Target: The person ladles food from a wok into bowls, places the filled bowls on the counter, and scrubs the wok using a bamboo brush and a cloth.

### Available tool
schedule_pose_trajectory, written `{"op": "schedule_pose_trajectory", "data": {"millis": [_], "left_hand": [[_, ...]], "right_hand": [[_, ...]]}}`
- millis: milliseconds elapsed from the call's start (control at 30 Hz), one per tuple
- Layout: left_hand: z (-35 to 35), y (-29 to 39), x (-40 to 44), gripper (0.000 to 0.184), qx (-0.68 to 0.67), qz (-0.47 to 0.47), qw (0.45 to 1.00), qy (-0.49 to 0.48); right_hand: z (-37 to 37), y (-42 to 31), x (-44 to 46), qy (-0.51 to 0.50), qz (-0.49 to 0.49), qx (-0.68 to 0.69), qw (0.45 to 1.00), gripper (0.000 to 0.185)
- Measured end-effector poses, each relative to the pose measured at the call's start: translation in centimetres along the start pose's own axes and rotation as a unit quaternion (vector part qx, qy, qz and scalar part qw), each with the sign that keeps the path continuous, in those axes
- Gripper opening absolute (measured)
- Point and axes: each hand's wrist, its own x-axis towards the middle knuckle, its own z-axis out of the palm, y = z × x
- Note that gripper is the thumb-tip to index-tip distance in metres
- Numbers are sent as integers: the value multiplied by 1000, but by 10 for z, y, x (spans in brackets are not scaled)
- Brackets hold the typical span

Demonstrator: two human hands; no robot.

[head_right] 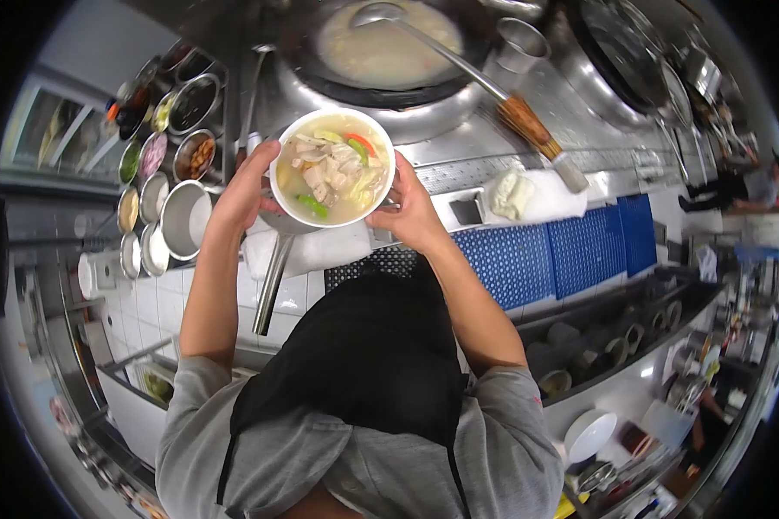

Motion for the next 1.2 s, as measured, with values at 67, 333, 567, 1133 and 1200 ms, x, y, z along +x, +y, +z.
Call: {"op": "schedule_pose_trajectory", "data": {"millis": [67, 333, 567, 1133, 1200], "left_hand": [[13, 2, 2, 68, -4, 12, 999, -32], [124, 24, -5, 72, 81, 26, 979, -188], [285, 25, -9, 68, 96, 35, 918, -382], [763, -5, -118, 63, 215, 6, 686, -695], [810, -13, -140, 64, 223, 9, 666, -712]], "right_hand": [[-10, -3, -18, 13, -22, 14, 1000, 109], [-70, -13, -129, 125, -131, 14, 983, 109], [-131, -27, -266, 314, -110, 9, 943, 108], [-302, -43, -566, 679, -147, 85, 714, 97], [-316, -53, -596, 715, -113, 71, 686, 90]]}}
